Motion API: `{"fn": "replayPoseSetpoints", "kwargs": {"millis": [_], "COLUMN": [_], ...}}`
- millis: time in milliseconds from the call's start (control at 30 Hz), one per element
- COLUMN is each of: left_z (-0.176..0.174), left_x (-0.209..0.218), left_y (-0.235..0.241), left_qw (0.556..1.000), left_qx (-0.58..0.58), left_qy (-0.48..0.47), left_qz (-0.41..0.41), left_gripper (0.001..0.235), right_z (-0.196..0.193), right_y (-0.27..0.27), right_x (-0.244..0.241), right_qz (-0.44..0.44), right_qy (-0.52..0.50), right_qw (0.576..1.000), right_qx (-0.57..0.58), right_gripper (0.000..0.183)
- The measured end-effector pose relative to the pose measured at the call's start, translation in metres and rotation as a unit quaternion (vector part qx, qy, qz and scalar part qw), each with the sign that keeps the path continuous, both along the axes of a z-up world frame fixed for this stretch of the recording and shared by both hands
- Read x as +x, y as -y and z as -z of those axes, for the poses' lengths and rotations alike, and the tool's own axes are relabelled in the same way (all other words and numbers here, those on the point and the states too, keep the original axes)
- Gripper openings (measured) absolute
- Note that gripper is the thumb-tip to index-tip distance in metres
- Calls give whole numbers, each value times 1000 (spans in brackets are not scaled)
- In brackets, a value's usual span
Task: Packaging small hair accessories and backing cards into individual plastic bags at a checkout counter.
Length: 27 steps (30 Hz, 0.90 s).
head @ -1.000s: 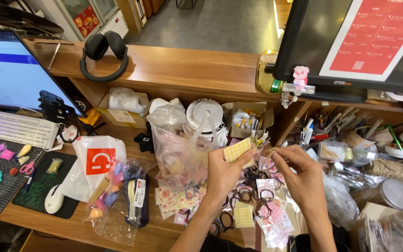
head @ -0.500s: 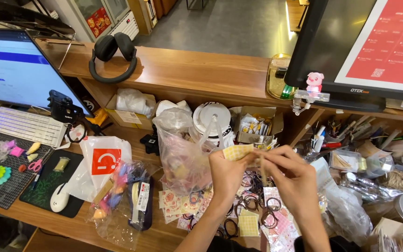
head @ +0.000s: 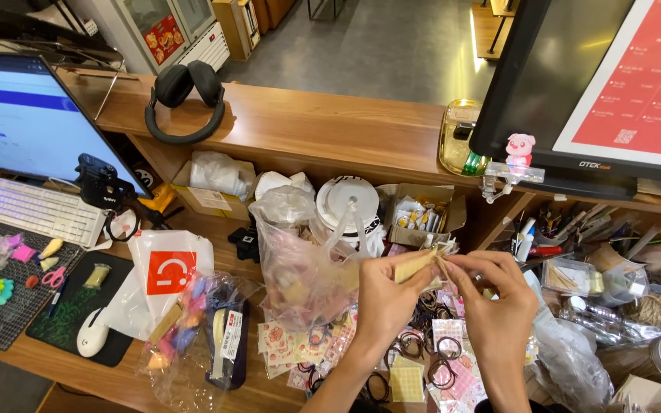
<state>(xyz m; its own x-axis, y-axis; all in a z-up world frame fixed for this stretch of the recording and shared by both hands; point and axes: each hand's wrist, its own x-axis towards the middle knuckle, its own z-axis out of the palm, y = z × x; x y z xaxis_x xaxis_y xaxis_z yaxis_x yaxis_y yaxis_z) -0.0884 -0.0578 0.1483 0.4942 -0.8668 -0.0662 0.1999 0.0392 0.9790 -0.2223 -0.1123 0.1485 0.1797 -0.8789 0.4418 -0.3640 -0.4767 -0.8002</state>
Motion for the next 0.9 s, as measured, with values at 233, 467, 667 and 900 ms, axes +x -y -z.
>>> {"fn": "replayPoseSetpoints", "kwargs": {"millis": [233, 467, 667, 900], "left_z": [-9, 2, 4, 9], "left_x": [-1, -6, -11, 1], "left_y": [-3, 0, 3, -3], "left_qw": [1000, 999, 998, 999], "left_qx": [3, -23, -26, -30], "left_qy": [-26, -25, -45, -10], "left_qz": [7, 20, -24, 6], "left_gripper": [41, 52, 49, 44], "right_z": [7, 5, 16, -2], "right_y": [6, 7, 14, 15], "right_x": [-3, -10, -14, -33], "right_qz": [37, -9, -61, -192], "right_qy": [31, 59, 89, 11], "right_qw": [997, 995, 993, 970], "right_qx": [62, 80, 40, 147], "right_gripper": [11, 9, 11, 37]}}
